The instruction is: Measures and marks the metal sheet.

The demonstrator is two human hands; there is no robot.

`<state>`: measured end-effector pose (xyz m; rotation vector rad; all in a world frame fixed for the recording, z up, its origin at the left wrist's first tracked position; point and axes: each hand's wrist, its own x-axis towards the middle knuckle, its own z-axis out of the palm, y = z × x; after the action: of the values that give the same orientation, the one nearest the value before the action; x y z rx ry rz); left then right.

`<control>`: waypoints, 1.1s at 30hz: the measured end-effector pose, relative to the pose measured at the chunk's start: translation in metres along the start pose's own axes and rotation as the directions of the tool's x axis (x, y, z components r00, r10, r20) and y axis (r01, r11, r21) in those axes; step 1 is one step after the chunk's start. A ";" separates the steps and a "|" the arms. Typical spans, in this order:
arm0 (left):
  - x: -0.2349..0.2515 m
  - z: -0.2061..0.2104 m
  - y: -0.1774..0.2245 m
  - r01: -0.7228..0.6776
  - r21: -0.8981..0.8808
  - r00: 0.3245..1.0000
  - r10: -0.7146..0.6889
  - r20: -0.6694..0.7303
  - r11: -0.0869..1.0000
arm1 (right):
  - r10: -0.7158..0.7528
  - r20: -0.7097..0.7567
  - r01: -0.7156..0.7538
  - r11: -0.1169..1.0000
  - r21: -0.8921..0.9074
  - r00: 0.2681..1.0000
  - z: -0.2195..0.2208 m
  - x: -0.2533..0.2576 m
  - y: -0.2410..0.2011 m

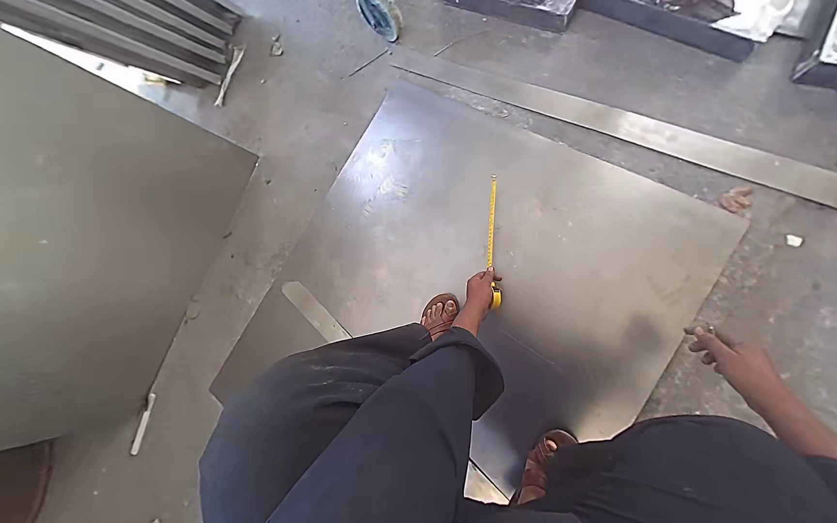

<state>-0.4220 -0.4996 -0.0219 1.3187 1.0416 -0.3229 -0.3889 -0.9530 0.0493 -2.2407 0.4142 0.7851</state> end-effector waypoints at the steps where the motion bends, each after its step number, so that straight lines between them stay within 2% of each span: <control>1: 0.000 -0.001 0.004 -0.005 -0.029 1.000 0.005 -0.008 1.000 | -0.045 0.060 0.051 0.993 -0.109 0.997 -0.005 0.006 -0.018; 4: -0.014 0.017 0.020 -0.005 -0.175 1.000 0.009 0.024 0.985 | -0.128 0.210 0.202 0.904 -0.377 0.969 -0.006 0.014 -0.089; 7: -0.032 0.050 0.026 0.011 -0.330 0.988 0.040 0.148 0.944 | -0.212 0.267 0.321 0.814 -0.483 0.940 0.021 0.007 -0.156; 10: -0.047 0.084 0.032 0.063 -0.455 0.957 0.075 0.280 0.888 | -0.303 0.176 0.345 0.882 -0.320 0.937 0.063 0.005 -0.192; 13: -0.061 0.107 0.041 0.119 -0.569 0.926 0.116 0.359 0.814 | -0.308 0.117 0.307 0.951 0.028 0.944 0.107 0.001 -0.203; 16: -0.067 0.111 0.050 0.160 -0.674 0.906 0.164 0.390 0.721 | -0.242 0.199 0.200 0.957 0.211 0.950 0.118 -0.004 -0.204; 21: -0.073 0.099 0.068 0.169 -0.651 0.926 0.107 0.363 0.740 | -0.229 0.369 0.100 0.936 0.338 0.901 0.106 0.003 -0.185; 24: -0.051 0.077 0.081 0.064 -0.668 0.966 0.121 0.227 0.742 | -0.181 0.397 0.116 0.976 0.184 0.900 0.102 0.003 -0.160; 27: -0.024 0.037 0.095 -0.040 -0.705 0.985 0.145 0.089 0.708 | -0.094 0.453 0.108 0.994 -0.004 0.887 0.094 0.005 -0.119; 30: -0.004 0.012 0.095 -0.055 -0.742 0.994 0.110 0.025 0.668 | -0.040 0.496 0.084 0.994 -0.068 0.867 0.098 -0.001 -0.098; 33: -0.001 0.011 0.075 -0.016 -0.775 1.000 0.031 0.004 0.632 | -0.026 0.509 0.126 0.979 -0.162 0.860 0.106 -0.003 -0.097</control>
<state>-0.3633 -0.4881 0.0251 0.5255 0.9758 0.1514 -0.3873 -0.8099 0.0429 -2.0930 -0.0076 1.3703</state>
